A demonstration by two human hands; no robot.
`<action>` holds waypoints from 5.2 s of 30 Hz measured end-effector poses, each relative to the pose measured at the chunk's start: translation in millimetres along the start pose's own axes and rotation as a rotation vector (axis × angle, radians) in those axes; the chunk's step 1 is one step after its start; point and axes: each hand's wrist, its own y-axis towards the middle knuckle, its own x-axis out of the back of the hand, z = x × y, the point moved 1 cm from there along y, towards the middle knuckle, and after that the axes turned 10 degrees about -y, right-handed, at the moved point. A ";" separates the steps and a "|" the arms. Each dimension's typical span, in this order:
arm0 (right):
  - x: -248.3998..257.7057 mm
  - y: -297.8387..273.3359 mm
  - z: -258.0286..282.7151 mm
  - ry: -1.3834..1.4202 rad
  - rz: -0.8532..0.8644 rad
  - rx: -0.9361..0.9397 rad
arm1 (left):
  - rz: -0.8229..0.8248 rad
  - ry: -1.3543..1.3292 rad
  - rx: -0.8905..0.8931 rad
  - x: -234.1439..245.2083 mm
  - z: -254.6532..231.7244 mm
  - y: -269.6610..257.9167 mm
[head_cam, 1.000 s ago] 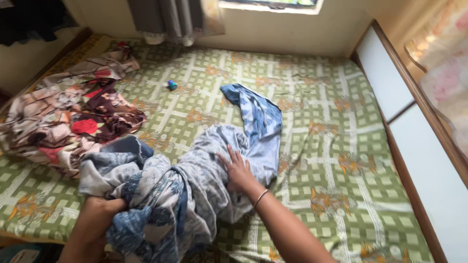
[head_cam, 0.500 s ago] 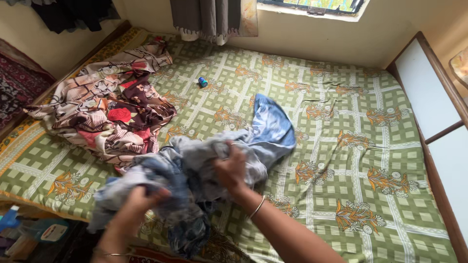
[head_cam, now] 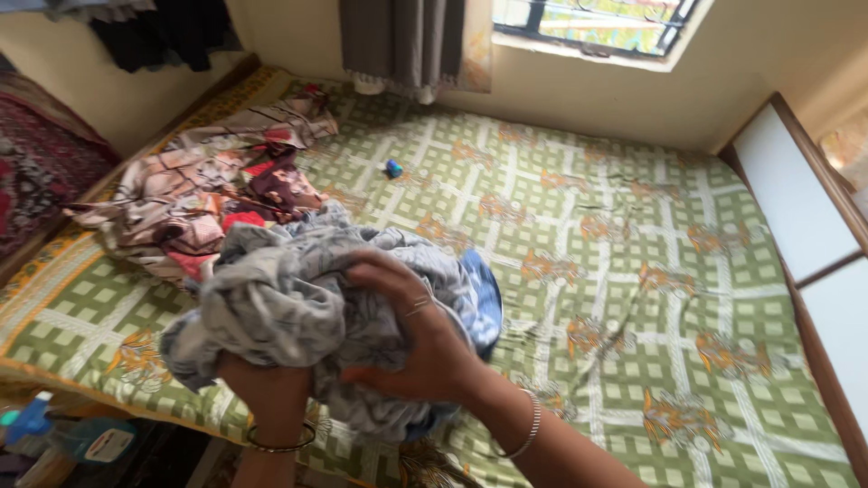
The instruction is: The person picks up a pillow, a shirt, and a bedsheet from a bed and folds them by hand, placing the items back on the bed.
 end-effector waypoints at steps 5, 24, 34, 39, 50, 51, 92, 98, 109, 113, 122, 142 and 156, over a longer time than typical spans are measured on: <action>-3.1 -31.6 -66.1 -0.216 0.088 -0.354 | -0.162 -0.180 -0.151 8.4 -81.3 28.0; -179.1 -136.9 -41.6 0.875 0.626 -0.755 | -0.577 -0.216 0.319 151.4 -239.4 -147.5; -228.8 -128.0 77.5 1.014 0.760 -0.696 | -0.829 -0.104 0.037 265.9 -324.0 -218.3; -276.1 -126.8 151.5 1.004 0.803 -0.717 | -0.861 -0.134 -0.137 346.3 -342.7 -243.2; -433.7 -158.0 248.0 0.983 0.874 -0.560 | -1.241 -0.083 -0.238 518.5 -424.1 -319.3; -441.5 -157.8 256.6 0.934 0.888 -0.475 | -1.192 -0.044 -0.330 524.9 -428.9 -324.0; -809.3 -58.6 435.2 1.061 0.934 -0.026 | -1.546 0.272 -0.586 814.7 -462.2 -277.5; -856.3 -94.2 448.4 0.671 0.911 -0.003 | -1.517 0.061 -0.457 930.9 -373.7 -266.5; -898.4 -167.0 496.4 0.105 1.051 0.054 | -1.706 -0.399 0.416 1054.9 -193.5 -292.6; -915.0 -172.7 507.0 0.255 1.029 0.130 | -1.664 -0.189 0.355 1062.2 -179.0 -297.4; -923.7 -188.6 510.2 0.026 1.740 0.423 | -1.662 0.211 0.541 1040.6 -225.5 -282.5; -941.2 -230.2 453.8 0.046 1.629 0.490 | -1.133 0.676 0.604 1046.3 -197.0 -316.6; -902.9 -195.4 445.6 0.015 1.434 0.178 | -1.272 0.980 0.362 976.2 -280.1 -260.2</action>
